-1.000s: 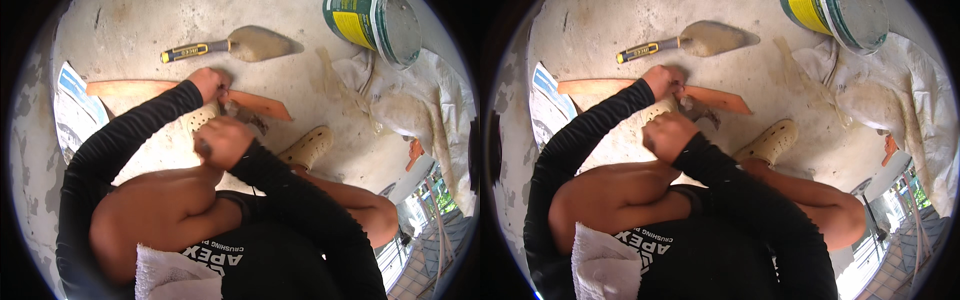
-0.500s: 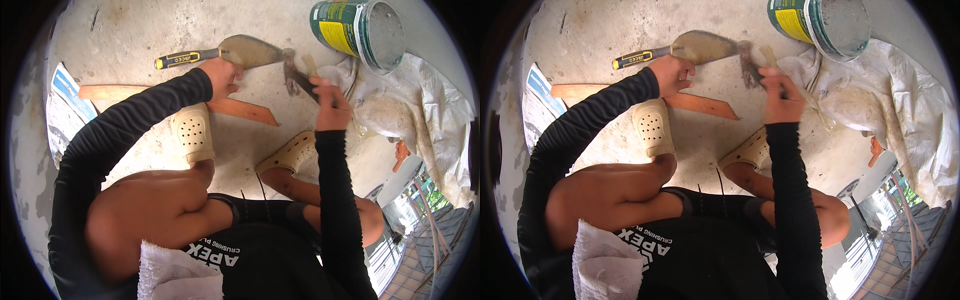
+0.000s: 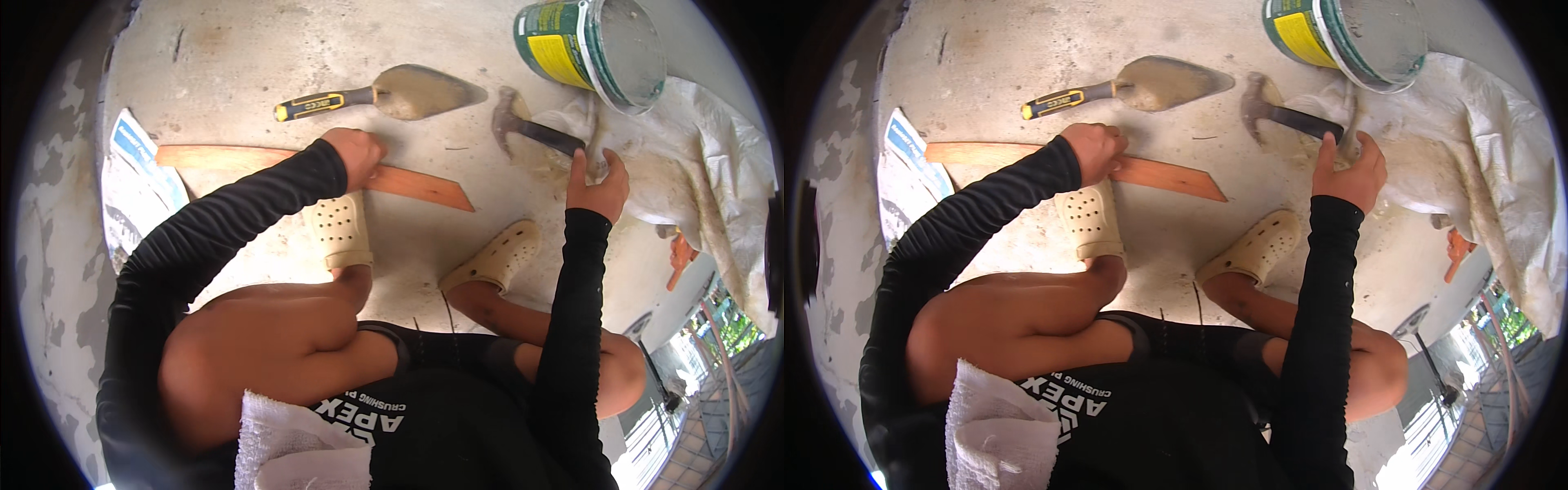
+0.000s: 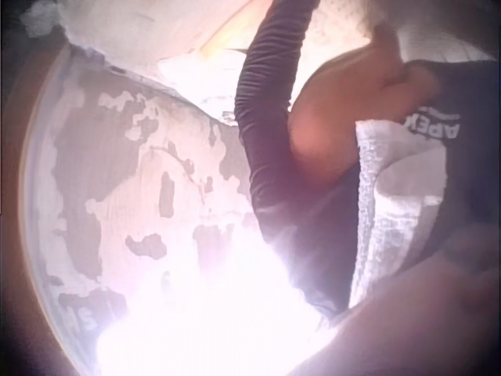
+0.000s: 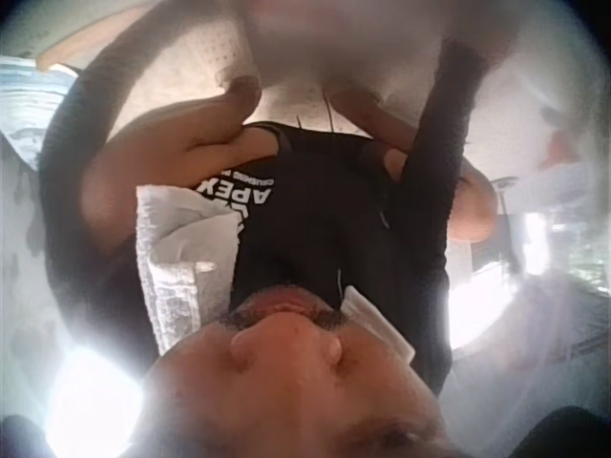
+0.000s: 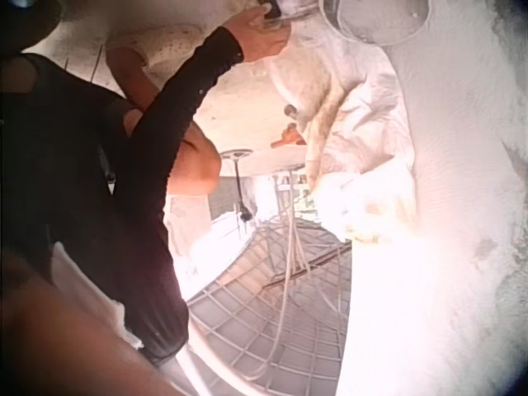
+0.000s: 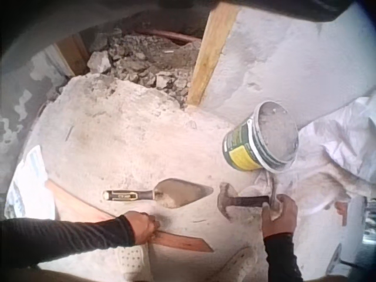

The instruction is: The person uses a hammer to tap a wooden strip against a trowel, then scrapes the strip with the trowel. The person repeats this process on the same wooden strip.

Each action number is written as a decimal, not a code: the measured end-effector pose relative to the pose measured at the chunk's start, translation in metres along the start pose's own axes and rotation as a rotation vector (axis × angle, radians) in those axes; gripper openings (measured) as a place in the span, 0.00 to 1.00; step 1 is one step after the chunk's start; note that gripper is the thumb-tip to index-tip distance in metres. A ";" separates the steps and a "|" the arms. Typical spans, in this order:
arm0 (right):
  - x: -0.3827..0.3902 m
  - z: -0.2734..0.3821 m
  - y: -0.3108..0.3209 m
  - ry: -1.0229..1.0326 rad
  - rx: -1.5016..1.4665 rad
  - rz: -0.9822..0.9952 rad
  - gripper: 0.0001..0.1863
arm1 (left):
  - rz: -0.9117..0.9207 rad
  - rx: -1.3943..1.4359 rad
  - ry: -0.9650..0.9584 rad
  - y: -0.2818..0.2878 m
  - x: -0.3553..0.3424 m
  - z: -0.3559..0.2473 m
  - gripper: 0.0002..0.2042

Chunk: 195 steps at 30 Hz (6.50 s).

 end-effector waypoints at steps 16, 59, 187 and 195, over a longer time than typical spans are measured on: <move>0.235 0.194 -0.150 -1.438 -1.042 1.369 0.36 | -0.316 -0.010 0.391 0.042 0.030 0.078 0.16; -0.037 0.189 0.003 -0.014 -1.469 0.104 0.07 | -1.060 0.558 0.263 0.261 0.148 0.019 0.16; -0.104 0.099 0.757 -0.091 -0.750 0.369 0.11 | -0.106 1.469 0.318 0.551 0.556 -0.531 0.13; -0.109 0.234 0.771 0.049 -0.654 0.441 0.12 | -0.071 1.562 0.275 0.561 0.601 -0.432 0.13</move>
Point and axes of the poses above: each hand's wrist, its own x-axis away from the middle knuckle, its own y-axis out of the back of the hand, z = x × y, the point moved 7 cm from there along -x, towards the middle knuckle, and after that the axes turned 2 degrees about -y, right-handed, at the moved point
